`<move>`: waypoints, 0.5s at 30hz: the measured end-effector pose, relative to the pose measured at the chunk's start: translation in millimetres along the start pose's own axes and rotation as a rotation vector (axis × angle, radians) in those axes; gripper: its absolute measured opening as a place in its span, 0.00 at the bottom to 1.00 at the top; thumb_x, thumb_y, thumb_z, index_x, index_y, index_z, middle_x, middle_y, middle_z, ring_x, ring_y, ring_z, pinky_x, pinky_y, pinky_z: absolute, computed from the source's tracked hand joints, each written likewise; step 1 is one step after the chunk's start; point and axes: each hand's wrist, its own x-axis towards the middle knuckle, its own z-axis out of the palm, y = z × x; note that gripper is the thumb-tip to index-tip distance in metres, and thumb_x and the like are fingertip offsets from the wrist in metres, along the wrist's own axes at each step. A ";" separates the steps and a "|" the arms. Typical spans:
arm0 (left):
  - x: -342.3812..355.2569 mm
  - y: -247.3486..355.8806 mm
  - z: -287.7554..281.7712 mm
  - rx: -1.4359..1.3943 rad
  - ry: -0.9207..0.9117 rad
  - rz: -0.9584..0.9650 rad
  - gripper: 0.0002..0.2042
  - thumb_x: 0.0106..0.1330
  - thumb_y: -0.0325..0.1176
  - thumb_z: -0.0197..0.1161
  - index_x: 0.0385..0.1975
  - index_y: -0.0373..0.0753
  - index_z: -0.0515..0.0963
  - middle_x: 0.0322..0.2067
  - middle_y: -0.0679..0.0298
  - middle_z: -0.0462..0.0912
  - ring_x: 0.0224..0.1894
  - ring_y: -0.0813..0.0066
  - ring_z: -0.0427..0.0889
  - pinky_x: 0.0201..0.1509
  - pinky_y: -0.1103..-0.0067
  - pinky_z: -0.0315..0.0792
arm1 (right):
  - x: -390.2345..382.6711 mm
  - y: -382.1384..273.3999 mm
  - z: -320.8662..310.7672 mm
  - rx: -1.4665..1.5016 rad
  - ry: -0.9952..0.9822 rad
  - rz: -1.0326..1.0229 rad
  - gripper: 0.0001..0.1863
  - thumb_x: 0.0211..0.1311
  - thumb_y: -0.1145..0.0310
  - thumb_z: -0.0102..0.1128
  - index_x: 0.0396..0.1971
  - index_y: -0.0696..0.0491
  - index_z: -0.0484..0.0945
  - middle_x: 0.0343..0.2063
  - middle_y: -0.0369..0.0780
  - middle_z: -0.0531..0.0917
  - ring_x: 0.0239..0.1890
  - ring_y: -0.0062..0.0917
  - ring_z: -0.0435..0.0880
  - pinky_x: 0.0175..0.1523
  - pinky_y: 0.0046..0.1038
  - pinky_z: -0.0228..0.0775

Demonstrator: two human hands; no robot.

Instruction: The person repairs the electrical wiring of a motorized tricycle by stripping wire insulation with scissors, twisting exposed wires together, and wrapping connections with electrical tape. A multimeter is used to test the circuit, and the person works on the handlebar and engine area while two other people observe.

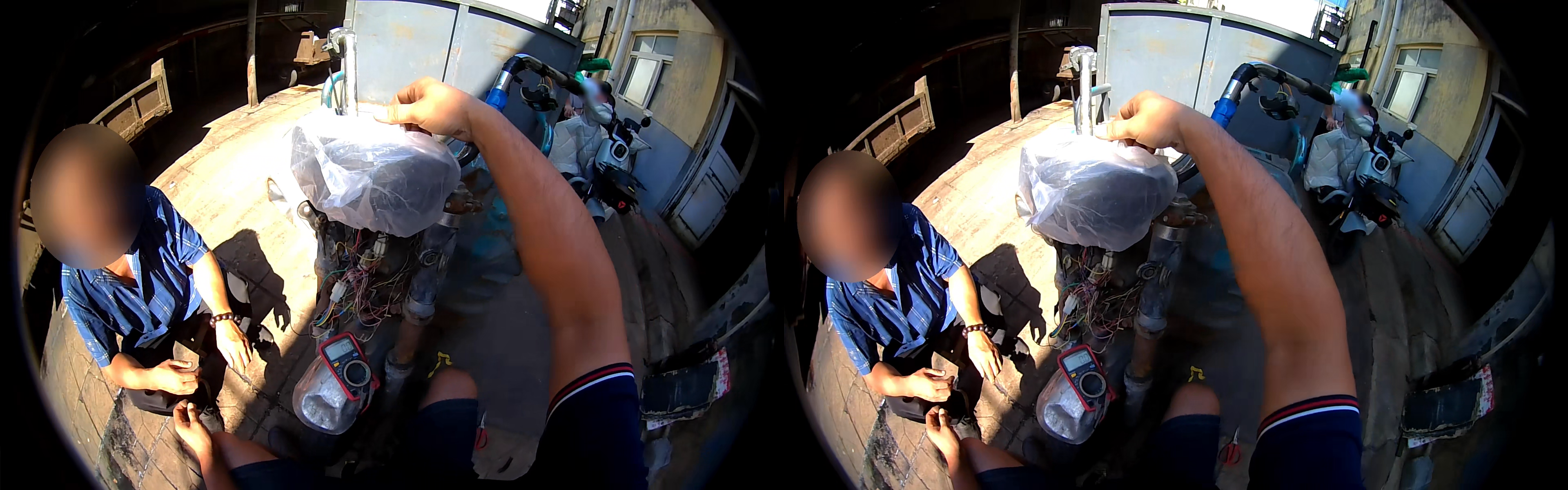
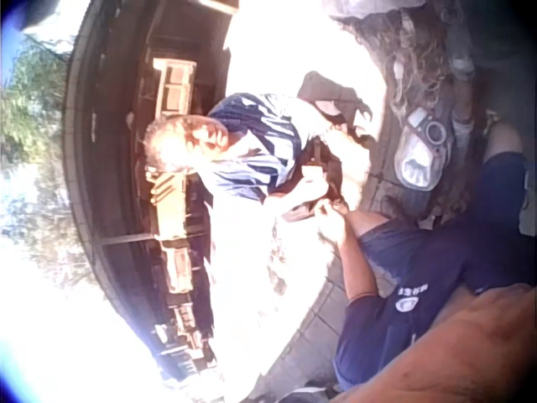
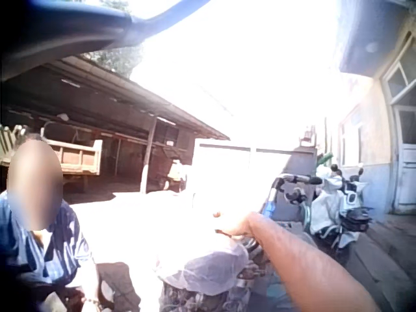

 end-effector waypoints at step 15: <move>-0.1 3.5 1.6 0.110 0.029 0.032 0.03 0.75 0.25 0.61 0.43 0.34 0.76 0.31 0.69 0.76 0.31 0.82 0.70 0.37 0.83 0.66 | 1.4 -19.6 13.2 -0.511 0.239 0.077 0.38 0.52 0.34 0.71 0.40 0.60 0.89 0.40 0.53 0.89 0.45 0.42 0.89 0.52 0.40 0.79</move>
